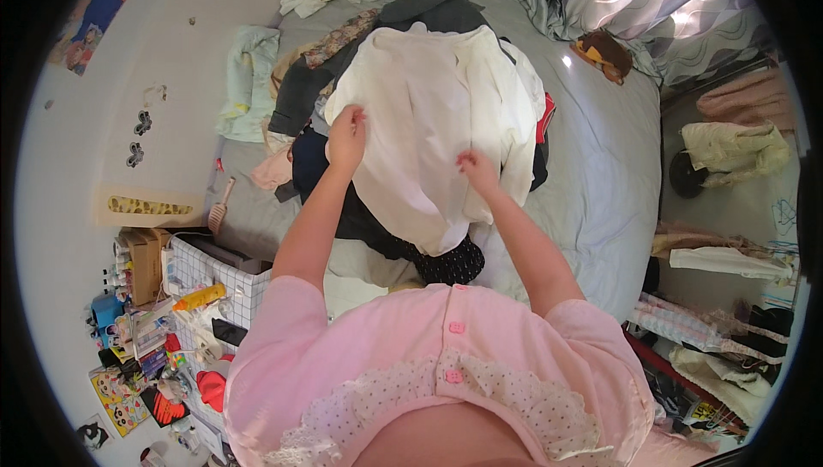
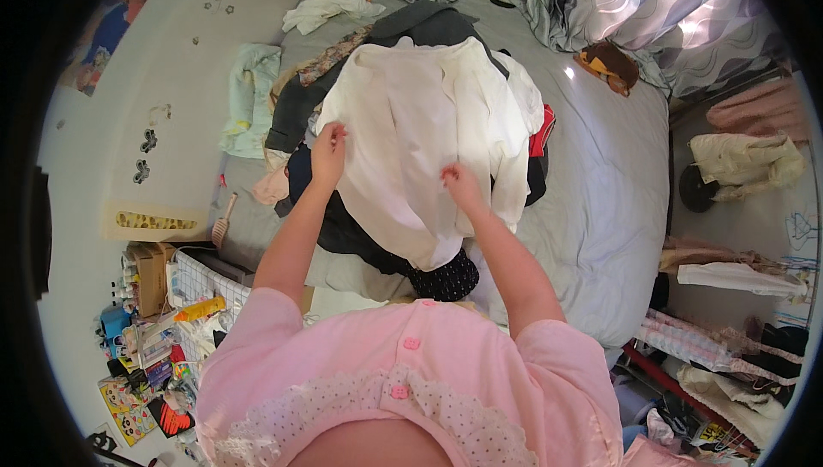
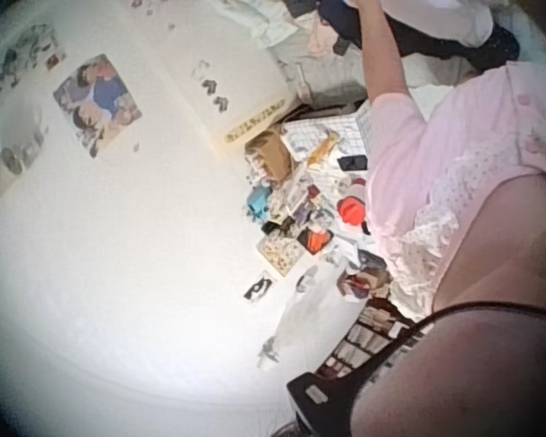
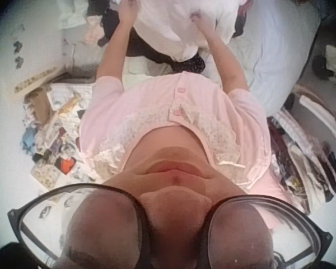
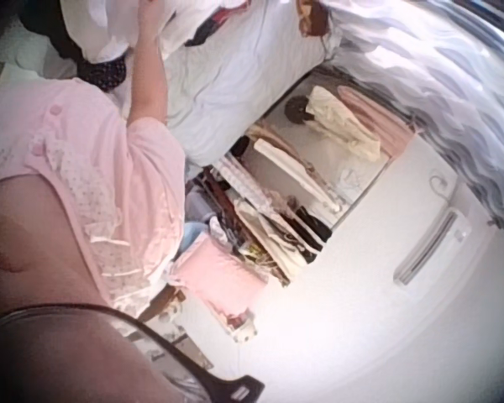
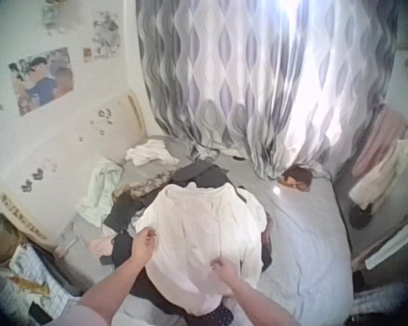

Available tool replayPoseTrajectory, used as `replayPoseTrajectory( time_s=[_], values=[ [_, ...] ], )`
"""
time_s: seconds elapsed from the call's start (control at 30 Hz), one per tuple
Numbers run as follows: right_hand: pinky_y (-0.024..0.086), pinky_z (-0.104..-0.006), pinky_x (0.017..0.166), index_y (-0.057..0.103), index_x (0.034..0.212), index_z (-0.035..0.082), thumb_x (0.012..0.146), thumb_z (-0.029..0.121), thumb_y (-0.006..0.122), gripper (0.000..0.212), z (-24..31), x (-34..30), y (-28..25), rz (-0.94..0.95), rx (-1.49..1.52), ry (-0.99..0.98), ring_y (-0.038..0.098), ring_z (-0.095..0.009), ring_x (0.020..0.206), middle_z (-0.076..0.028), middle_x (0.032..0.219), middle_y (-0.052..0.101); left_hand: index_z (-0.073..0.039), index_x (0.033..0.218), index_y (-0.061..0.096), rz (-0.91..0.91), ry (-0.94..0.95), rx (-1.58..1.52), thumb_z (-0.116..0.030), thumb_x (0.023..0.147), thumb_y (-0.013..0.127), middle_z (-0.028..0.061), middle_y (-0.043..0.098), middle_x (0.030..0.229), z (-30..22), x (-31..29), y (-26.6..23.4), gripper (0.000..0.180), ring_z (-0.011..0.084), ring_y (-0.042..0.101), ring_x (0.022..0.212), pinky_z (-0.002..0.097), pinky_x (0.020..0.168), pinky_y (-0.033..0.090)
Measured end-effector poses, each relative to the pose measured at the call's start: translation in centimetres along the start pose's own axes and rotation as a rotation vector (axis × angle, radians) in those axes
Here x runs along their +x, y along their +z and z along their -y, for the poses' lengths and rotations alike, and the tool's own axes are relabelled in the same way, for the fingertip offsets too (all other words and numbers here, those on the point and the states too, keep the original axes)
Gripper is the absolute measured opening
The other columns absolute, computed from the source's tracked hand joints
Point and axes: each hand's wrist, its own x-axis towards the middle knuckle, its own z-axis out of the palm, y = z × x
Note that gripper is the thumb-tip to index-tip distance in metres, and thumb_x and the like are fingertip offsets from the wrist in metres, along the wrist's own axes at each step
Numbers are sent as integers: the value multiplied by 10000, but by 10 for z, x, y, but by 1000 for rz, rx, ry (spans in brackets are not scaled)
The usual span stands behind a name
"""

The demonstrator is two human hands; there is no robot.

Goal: The person folds clothes by picking up individual items from a pile on a bed, smoothing them out, and folding them into rectangular shapes before placing them to the side.

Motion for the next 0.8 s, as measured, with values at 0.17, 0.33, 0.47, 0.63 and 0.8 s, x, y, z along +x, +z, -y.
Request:
replayPoseTrajectory(
  time_s=[0.17, 0.33, 0.47, 0.63, 0.8],
  values=[
    [455, -282, 611, 546, 824, 11, 743, -18, 426, 148, 66, 78, -31, -252, -229, -297, 556, -172, 641, -73, 756, 573, -59, 1043, 514, 222, 73, 269, -92, 770, 464, 152, 573, 717, -66, 59, 7, 280, 309, 557, 665, 386, 599, 436],
    [456, -365, 678, 523, 969, 82, 765, 56, 431, 225, 125, 133, -40, -228, -733, -530, 562, -267, 779, -110, 1000, 525, -93, 1099, 494, 463, 140, 619, -100, 775, 428, 127, 599, 757, -75, 102, 30, 330, 293, 579, 684, 396, 599, 453],
    [465, -360, 695, 481, 1065, 113, 782, 80, 413, 293, 134, 176, -47, -247, -1016, -521, 558, -268, 807, -94, 1081, 481, -86, 974, 538, 556, 110, 759, -107, 766, 425, 107, 611, 766, -58, 125, 53, 237, 272, 594, 741, 399, 602, 462],
    [454, -368, 736, 485, 1078, 140, 795, 125, 408, 293, 121, 194, -48, -204, -1098, -563, 539, -267, 895, -68, 1164, 439, -100, 884, 552, 548, 50, 660, -162, 747, 489, 124, 601, 729, -35, 127, 61, 163, 286, 587, 667, 403, 596, 454],
    [453, -354, 706, 539, 934, 103, 766, 89, 472, 182, 112, 205, -60, -36, -1001, -498, 538, -250, 848, -80, 1009, 500, -43, 836, 531, 756, -276, -174, -148, 791, 544, 57, 548, 575, -59, 131, 78, 115, 120, 512, 458, 251, 451, 424]
  ],
)
